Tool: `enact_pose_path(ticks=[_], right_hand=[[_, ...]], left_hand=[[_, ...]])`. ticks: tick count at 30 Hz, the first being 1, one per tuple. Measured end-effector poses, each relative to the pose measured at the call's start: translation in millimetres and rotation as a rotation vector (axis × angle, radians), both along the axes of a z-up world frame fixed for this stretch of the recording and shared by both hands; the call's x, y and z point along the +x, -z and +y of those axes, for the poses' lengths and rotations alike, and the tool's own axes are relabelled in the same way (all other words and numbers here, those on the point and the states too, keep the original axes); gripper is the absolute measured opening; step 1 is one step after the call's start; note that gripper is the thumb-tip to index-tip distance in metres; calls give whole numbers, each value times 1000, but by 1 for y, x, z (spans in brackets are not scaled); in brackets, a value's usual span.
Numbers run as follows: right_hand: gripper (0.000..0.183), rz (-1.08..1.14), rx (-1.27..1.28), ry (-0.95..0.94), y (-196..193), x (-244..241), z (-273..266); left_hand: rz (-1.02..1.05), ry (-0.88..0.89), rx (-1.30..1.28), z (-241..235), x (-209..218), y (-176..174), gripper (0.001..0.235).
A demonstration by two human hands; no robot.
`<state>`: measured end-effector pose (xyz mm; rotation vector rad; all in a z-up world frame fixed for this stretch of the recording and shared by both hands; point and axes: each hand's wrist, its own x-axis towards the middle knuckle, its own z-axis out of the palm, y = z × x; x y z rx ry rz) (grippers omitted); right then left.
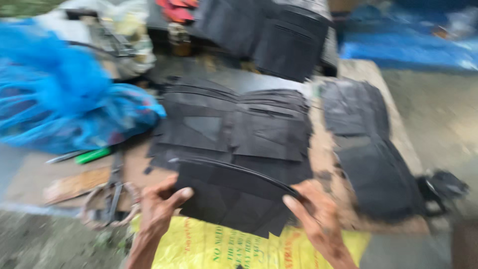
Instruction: The person trims excess material from the edges of black zippered pouches using shears. The person picks up each pouch from a stack, snips the edges, and places the finished pouch onto a separate pile.
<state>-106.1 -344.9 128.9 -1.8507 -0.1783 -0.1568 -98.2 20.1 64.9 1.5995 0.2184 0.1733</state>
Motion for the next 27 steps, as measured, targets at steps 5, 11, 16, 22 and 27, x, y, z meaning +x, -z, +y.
enact_pose_path(ticks=[5, 11, 16, 22, 27], right_hand=[[32, -6, 78, 210, 111, 9, -39], [32, 400, 320, 425, 231, 58, -78], [33, 418, 318, 444, 234, 72, -100], [34, 427, 299, 429, 220, 87, -102], [35, 433, 289, 417, 219, 89, -107]], left_hand=[[-178, 151, 65, -1, 15, -49, 32], [-171, 290, -4, -13, 24, -112, 21], [-225, 274, -118, -22, 28, -131, 22], [-214, 276, -230, -21, 29, -136, 25], [-225, 294, -242, -19, 30, -138, 25]])
